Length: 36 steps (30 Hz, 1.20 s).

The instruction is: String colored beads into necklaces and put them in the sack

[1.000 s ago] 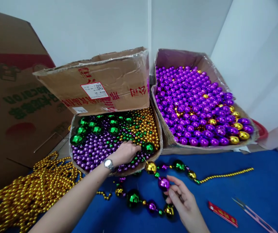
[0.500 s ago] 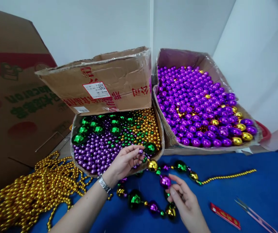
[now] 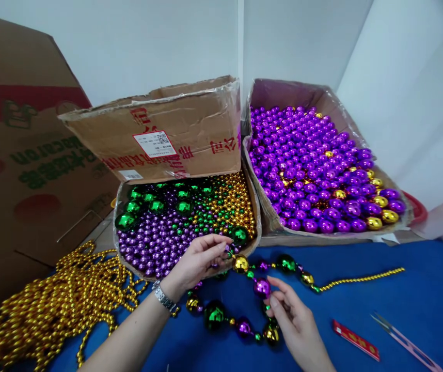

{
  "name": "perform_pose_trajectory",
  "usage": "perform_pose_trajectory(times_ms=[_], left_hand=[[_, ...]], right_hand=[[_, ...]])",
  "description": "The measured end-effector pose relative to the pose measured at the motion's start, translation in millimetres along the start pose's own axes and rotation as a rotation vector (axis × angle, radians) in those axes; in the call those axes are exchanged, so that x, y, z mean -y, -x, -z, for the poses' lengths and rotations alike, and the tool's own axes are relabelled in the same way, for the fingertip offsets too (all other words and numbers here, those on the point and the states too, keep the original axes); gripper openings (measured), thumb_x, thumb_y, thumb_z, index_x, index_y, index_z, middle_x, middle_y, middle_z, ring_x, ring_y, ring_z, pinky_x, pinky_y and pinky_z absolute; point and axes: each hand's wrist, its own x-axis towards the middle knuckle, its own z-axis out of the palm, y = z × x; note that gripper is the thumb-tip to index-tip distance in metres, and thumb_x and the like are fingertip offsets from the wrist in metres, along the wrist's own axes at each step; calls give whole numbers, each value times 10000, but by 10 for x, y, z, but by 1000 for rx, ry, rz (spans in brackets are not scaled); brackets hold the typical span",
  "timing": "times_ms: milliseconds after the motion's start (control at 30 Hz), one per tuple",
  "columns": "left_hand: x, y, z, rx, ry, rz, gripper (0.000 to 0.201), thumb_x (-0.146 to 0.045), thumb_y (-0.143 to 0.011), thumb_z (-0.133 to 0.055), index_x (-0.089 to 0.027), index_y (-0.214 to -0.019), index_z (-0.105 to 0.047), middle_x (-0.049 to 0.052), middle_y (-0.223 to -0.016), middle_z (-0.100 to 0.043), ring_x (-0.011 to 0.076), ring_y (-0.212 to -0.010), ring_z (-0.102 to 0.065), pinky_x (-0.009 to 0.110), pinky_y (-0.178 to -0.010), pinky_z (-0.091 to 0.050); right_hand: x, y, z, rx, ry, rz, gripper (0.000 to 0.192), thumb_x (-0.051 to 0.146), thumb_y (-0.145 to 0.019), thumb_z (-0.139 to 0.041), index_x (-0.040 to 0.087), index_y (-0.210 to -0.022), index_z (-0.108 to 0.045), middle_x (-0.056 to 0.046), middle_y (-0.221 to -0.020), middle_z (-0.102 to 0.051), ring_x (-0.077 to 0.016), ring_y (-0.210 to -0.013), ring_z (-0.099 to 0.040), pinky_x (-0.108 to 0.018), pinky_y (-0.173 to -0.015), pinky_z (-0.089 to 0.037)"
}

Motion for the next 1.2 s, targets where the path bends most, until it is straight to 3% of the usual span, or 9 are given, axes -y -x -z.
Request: perform_pose_trajectory(times_ms=[200,367,533,600,733,867,967,1067,1200], left_hand=[[-11,127,-131,52,-306,-180,184,-291,-790,-655,-147,-904,-632,14,-785,-615,103,-682,-555,218,-619,-457],[31,153,-174,47,-423,-299,142,-264,-824,-612,-130,-841,-655,29,-767,-634,122,-682,-563,240,-638,-459],[-67,202,-261,-20,-529,-437,137,-259,-831,-601,-135,-812,-658,48,-824,-659,151,-766,-600,250,-691,-475],[-146,224,-326,-43,-563,-463,138,-263,-829,-602,-137,-816,-656,41,-788,-662,141,-714,-601,233,-639,-474],[-306,224,-481,-19,-571,-546,140,-260,-838,-588,-137,-827,-653,46,-793,-671,139,-701,-612,223,-612,-485],[-428,174,-603,-30,-569,-632,130,-249,-831,-597,-136,-838,-660,43,-794,-678,135,-717,-625,222,-646,-503],[-466,139,-658,-58,-526,-654,135,-253,-822,-608,-129,-835,-658,43,-770,-679,128,-683,-625,210,-602,-506],[-463,115,-699,-31,-466,-644,145,-260,-823,-606,-125,-837,-656,47,-766,-681,129,-674,-629,211,-593,-515],[-468,89,-731,-8,-455,-639,151,-268,-821,-610,-126,-842,-656,51,-768,-678,129,-673,-628,212,-590,-519]], right_hand=[[-45,-35,-54,64,122,15,390,403,-945,-360,234,-1285,-450,-16,-860,-614,-153,-757,-674,-217,-656,-489],[-77,-49,-45,88,255,68,386,264,-930,-344,229,-1302,-440,-14,-798,-658,-167,-731,-675,-249,-662,-511],[49,-110,177,52,458,232,396,212,-899,-375,248,-1276,-490,-63,-1161,-609,-209,-1013,-613,-327,-841,-493],[173,-152,266,30,491,269,366,226,-915,-371,241,-1253,-509,-68,-1186,-594,-214,-1062,-582,-339,-878,-475],[492,-229,313,32,410,294,350,277,-940,-391,258,-1277,-486,-52,-1162,-604,-166,-904,-634,-266,-757,-513],[701,-269,268,63,416,449,301,257,-940,-417,244,-1210,-550,-44,-1112,-621,-171,-995,-595,-274,-851,-475],[749,-278,285,29,455,486,258,251,-936,-433,240,-1136,-596,-47,-1070,-634,-179,-992,-591,-293,-872,-459],[756,-283,345,-71,473,509,283,276,-927,-448,239,-1176,-576,-64,-1152,-598,-202,-1071,-553,-327,-917,-441],[688,-292,403,31,482,499,242,285,-932,-433,223,-1045,-637,-66,-1020,-648,-194,-949,-602,-316,-839,-480]])
